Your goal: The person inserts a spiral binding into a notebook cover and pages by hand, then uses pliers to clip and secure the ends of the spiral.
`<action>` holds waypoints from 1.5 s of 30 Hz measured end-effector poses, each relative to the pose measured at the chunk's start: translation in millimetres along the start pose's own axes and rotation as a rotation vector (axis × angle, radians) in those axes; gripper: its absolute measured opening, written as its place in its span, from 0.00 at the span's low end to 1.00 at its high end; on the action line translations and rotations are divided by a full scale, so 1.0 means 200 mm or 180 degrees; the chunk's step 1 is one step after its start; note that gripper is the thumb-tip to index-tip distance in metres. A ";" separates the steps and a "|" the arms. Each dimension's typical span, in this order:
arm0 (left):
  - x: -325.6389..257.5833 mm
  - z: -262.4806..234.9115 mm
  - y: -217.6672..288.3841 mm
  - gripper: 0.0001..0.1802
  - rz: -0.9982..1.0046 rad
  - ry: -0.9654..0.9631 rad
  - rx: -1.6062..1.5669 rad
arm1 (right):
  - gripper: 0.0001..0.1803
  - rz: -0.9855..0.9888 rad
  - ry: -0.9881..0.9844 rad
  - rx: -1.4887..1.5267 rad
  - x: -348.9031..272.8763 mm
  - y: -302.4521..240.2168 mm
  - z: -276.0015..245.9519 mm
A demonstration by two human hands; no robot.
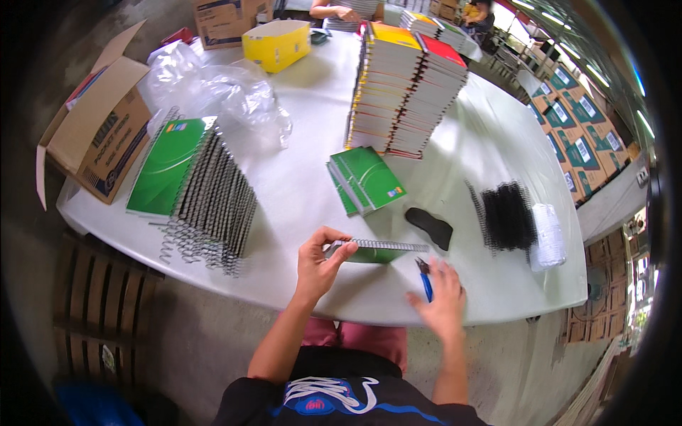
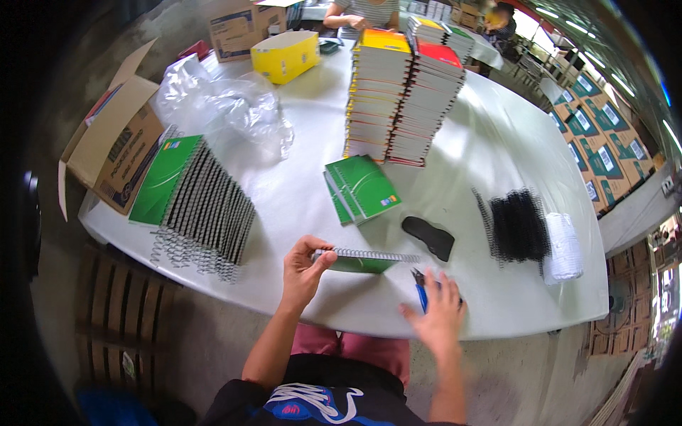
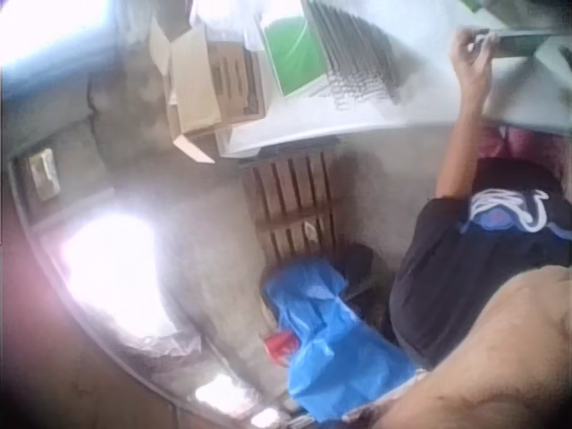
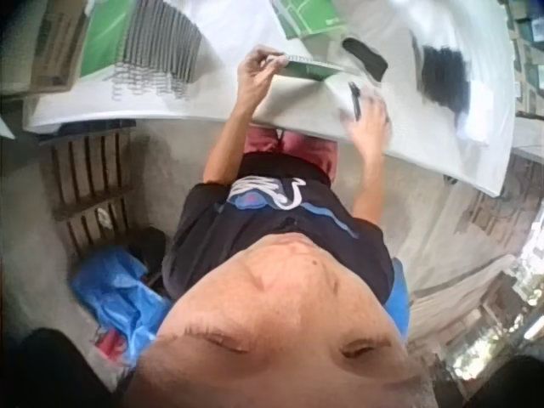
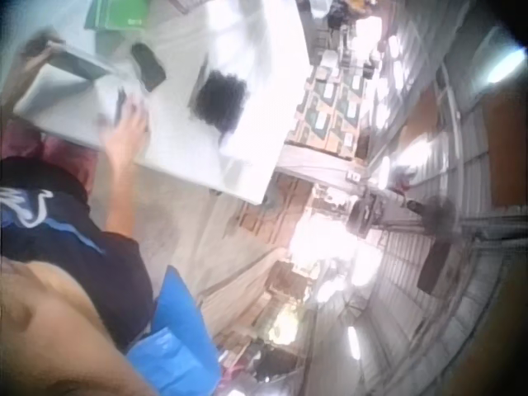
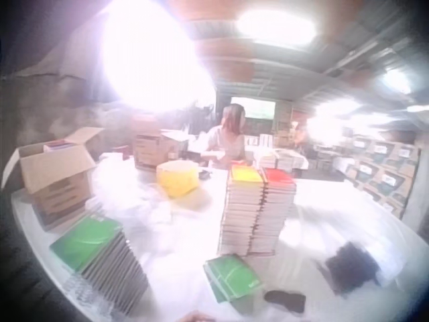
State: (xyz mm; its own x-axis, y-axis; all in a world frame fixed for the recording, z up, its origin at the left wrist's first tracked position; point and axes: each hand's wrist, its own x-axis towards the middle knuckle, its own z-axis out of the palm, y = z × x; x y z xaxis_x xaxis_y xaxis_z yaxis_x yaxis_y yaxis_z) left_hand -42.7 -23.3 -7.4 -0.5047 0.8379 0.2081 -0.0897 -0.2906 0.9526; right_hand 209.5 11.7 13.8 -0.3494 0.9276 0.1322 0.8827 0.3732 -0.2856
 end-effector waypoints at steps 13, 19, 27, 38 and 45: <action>-0.01 0.13 0.02 0.14 0.1228 0.0547 0.0929 | 0.18 -0.0768 0.0701 0.1351 -0.03 -0.41 -0.24; -0.01 0.13 0.08 0.14 0.1962 0.0360 0.1352 | 0.18 -0.0946 0.0690 0.1077 0.01 -0.46 -0.24; -0.02 0.16 0.10 0.15 0.2408 0.0327 0.1563 | 0.19 0.0348 -0.1584 0.4211 0.01 -0.36 -0.20; 0.00 0.10 0.09 0.11 0.0949 0.0943 0.0083 | 0.23 -0.0093 -0.0016 0.1079 0.00 -0.14 -0.08; -0.06 0.08 0.28 0.10 0.0553 0.0649 -0.0640 | 0.31 -0.0592 0.0410 0.2117 0.15 -0.26 -0.08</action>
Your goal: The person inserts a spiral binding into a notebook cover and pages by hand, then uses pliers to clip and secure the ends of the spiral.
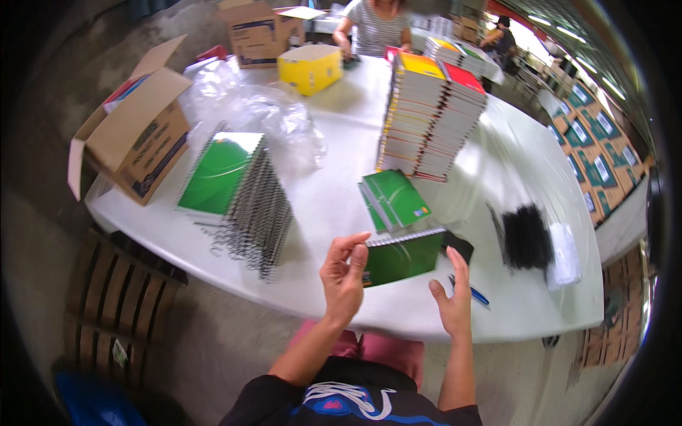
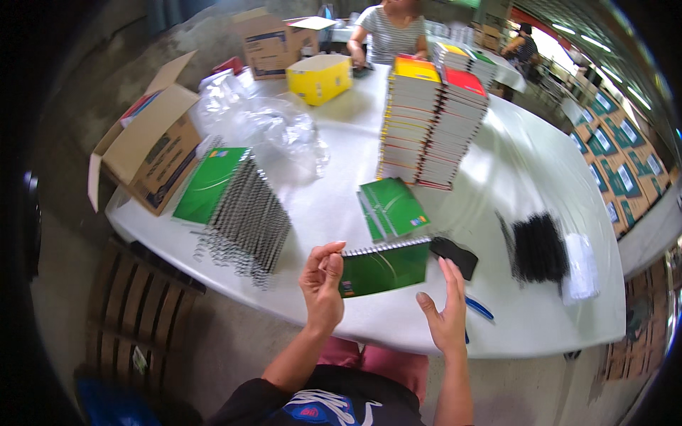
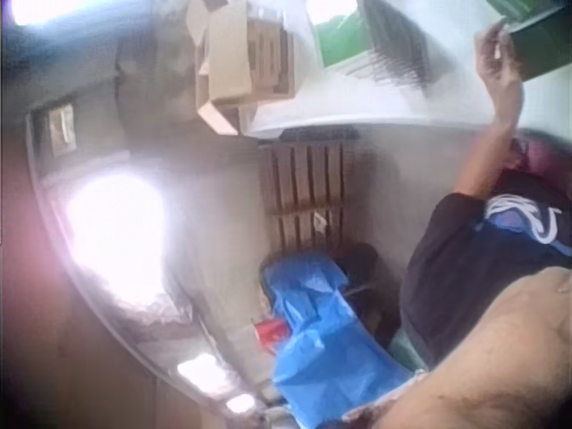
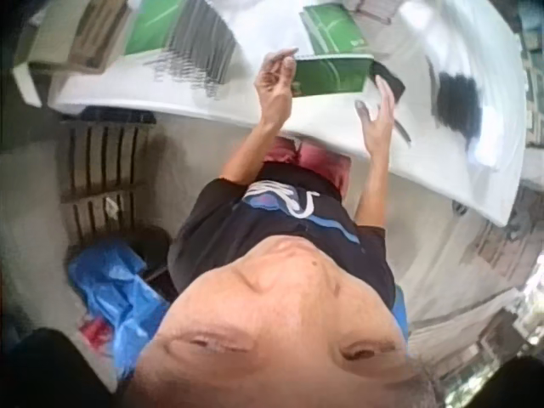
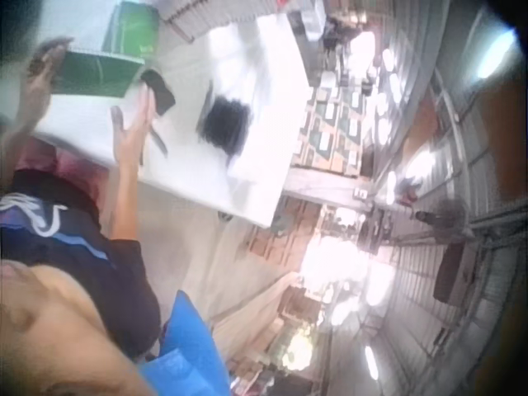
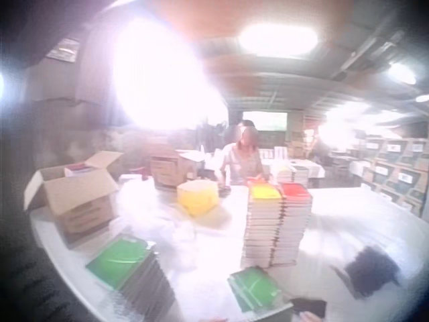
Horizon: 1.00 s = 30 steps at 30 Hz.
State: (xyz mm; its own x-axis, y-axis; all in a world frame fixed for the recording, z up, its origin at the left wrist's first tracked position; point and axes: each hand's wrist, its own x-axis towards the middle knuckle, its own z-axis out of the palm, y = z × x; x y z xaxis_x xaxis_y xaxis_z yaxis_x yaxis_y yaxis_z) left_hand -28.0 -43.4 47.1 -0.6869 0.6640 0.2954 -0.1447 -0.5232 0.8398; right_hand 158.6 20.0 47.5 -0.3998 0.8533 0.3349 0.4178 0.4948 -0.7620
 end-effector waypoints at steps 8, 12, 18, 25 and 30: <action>0.11 -0.27 0.66 0.12 0.2741 0.0338 0.1841 | 0.29 -0.0803 -0.0278 0.3504 0.46 -0.66 0.31; 0.35 -0.40 0.85 0.09 0.2945 0.1340 0.2755 | 0.20 -0.1279 -0.0887 0.2976 0.79 -1.03 0.48; 0.51 -0.72 0.74 0.10 0.1734 0.1350 0.3372 | 0.18 -0.1808 -0.0794 0.0395 0.96 -1.01 0.91; 0.64 -0.70 0.52 0.28 0.1474 0.0948 0.1518 | 0.20 -0.1121 -0.0254 0.2838 0.96 -0.92 1.16; 0.63 -0.72 0.50 0.32 0.1723 0.1213 0.1637 | 0.21 -0.1097 0.0044 0.2112 0.95 -0.87 1.12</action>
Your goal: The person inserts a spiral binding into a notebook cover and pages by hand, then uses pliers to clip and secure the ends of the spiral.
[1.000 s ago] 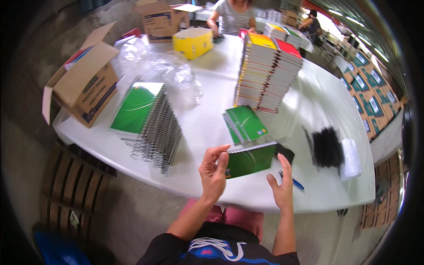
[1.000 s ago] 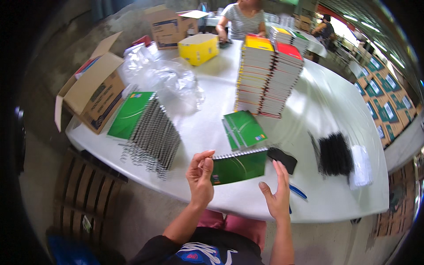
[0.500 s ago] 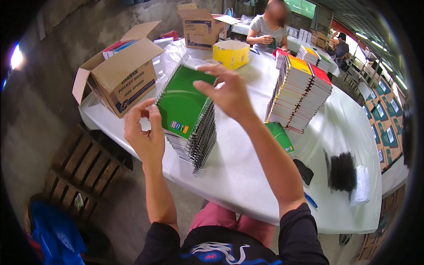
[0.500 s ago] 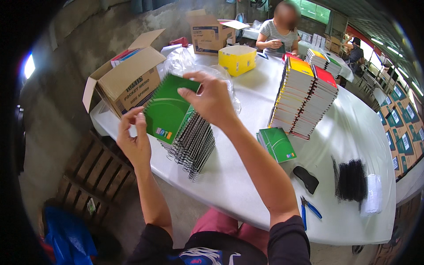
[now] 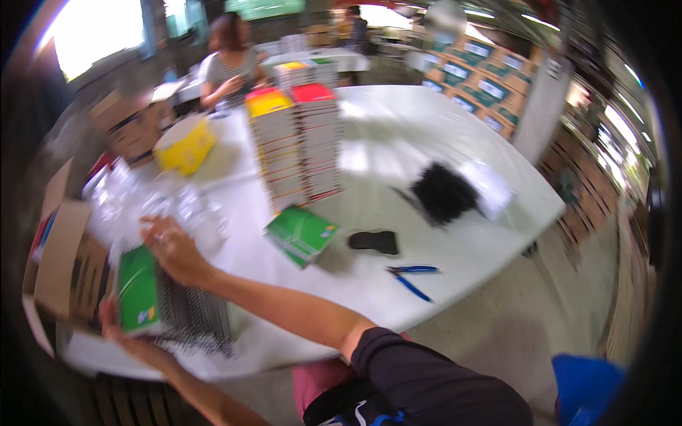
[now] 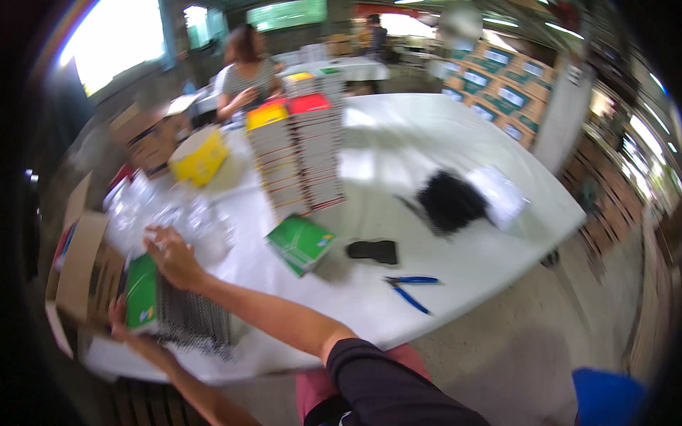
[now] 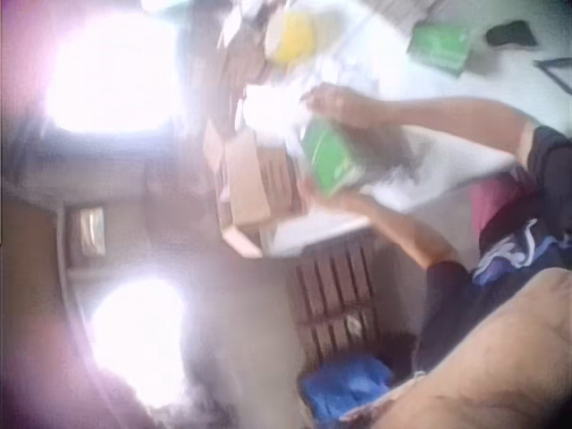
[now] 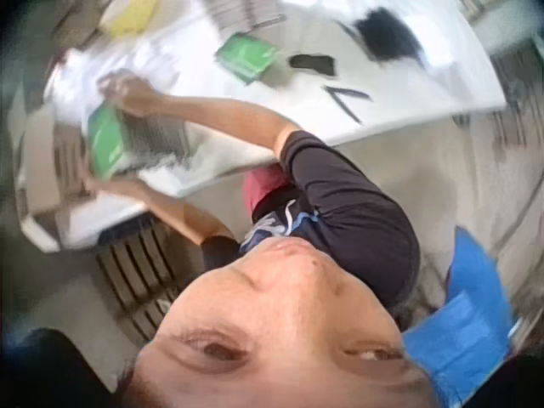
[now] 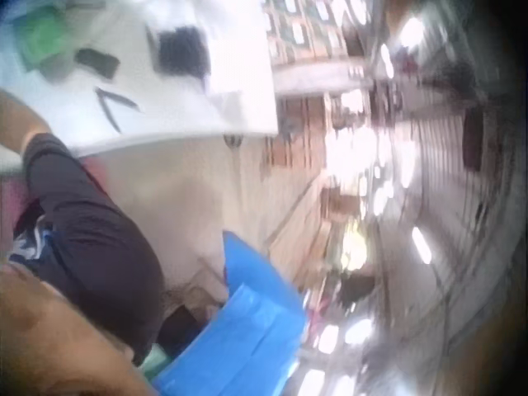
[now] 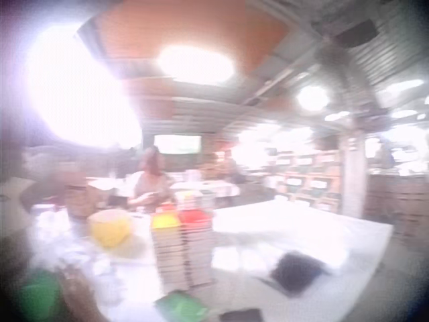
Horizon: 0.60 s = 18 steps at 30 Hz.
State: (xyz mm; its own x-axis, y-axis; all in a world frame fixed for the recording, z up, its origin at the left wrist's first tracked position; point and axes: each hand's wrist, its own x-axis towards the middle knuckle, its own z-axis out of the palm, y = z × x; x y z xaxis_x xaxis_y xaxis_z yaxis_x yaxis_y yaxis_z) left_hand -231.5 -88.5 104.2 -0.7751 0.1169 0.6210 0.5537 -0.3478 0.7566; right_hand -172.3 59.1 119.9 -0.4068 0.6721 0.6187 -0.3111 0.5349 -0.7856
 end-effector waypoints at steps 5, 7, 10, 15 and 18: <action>-0.06 -0.10 0.22 0.30 0.0776 0.1088 -0.0081 | 0.36 0.0285 0.0424 -0.3181 -0.11 0.27 -0.91; -0.09 -0.08 0.32 0.26 0.1454 0.1240 -0.0182 | 0.35 0.1911 0.0103 -0.3614 -0.20 0.16 -1.21; -0.25 0.13 0.46 0.25 0.1795 0.1188 -0.0467 | 0.28 0.2928 -0.0568 -0.2995 -0.29 0.23 -1.45; -0.29 0.14 0.38 0.27 0.3034 -0.0829 0.0213 | 0.21 0.2629 -0.0612 -0.2876 -0.31 0.47 -1.47; -0.61 0.30 0.26 0.28 0.1211 -0.1390 -0.0484 | 0.19 0.1964 -0.0148 -0.3213 -0.32 0.40 -1.37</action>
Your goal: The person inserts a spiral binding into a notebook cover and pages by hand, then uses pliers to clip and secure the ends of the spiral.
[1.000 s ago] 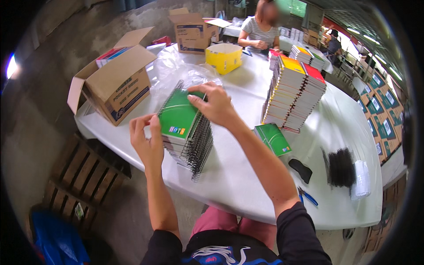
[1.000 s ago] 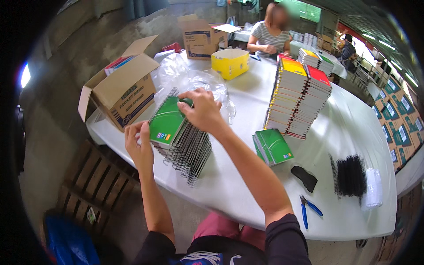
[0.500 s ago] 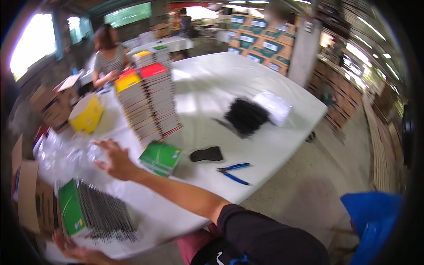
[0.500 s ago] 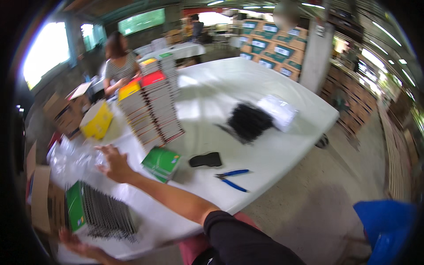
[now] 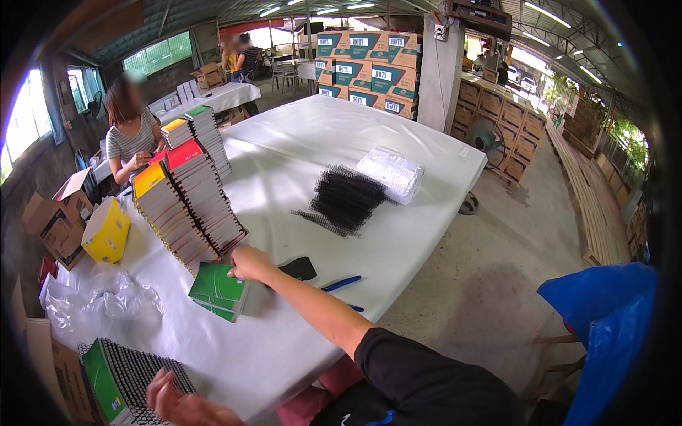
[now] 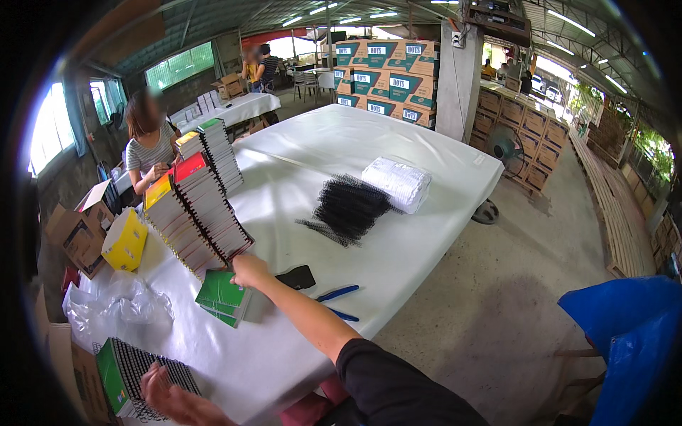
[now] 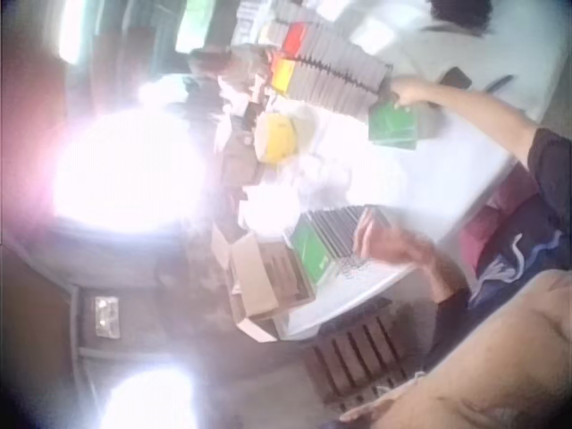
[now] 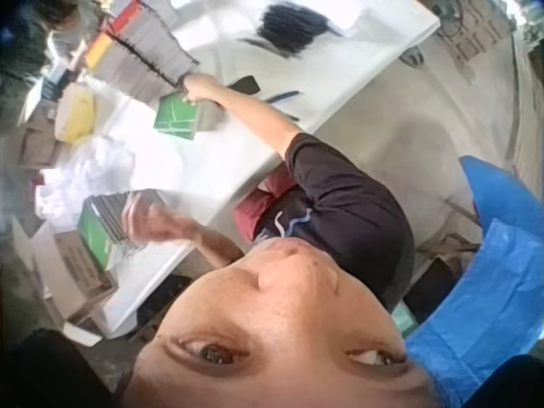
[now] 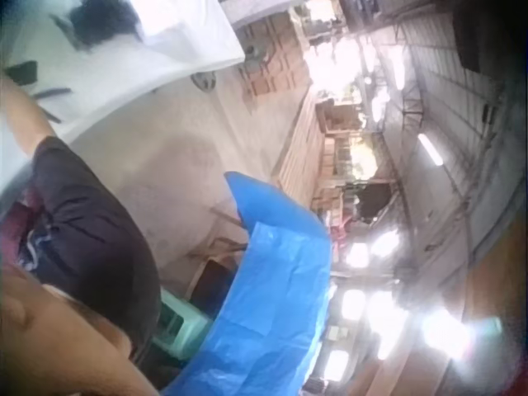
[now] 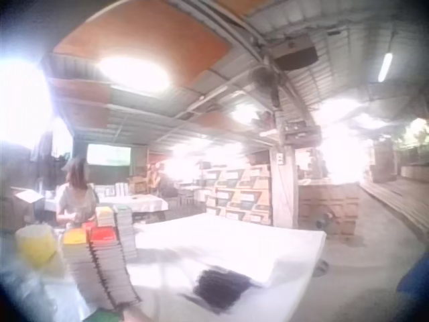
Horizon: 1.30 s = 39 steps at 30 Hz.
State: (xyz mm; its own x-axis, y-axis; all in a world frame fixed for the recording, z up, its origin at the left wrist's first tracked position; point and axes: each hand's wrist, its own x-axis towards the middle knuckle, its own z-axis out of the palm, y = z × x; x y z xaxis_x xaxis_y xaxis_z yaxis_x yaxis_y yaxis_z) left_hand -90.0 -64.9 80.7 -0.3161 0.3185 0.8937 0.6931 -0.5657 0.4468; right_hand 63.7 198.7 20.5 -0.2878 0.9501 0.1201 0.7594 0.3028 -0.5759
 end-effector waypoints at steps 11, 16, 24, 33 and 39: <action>-0.28 0.37 -0.11 0.16 -0.2922 -0.0064 -0.2247 | 0.12 -0.1075 -0.0322 0.2894 -0.81 -0.17 -0.17; -0.11 0.25 0.01 0.10 -0.0571 -0.3003 0.1447 | 0.28 -0.0704 0.0816 0.0020 -0.62 0.41 -0.33; -0.24 0.32 0.04 0.27 -0.0518 -0.3276 0.2119 | 0.34 0.0970 0.1505 -0.1324 -0.38 0.92 -0.51; -0.50 0.37 0.01 0.41 -0.0089 -0.1642 0.1757 | 0.25 0.0670 0.1138 -0.3080 -0.16 0.97 -0.41; -0.51 0.43 0.03 0.36 -0.0315 -0.1526 0.1741 | 0.28 0.0292 0.1355 -0.1884 -0.18 0.84 -0.62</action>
State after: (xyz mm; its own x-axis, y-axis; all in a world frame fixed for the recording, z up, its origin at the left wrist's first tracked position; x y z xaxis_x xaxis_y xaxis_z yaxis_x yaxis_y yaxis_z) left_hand 1.3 -35.8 -11.8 -0.1627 0.7170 0.6778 0.9398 -0.0966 0.3277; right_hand 272.6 225.3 19.5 -0.0479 0.8838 0.4654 0.9922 0.0959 -0.0799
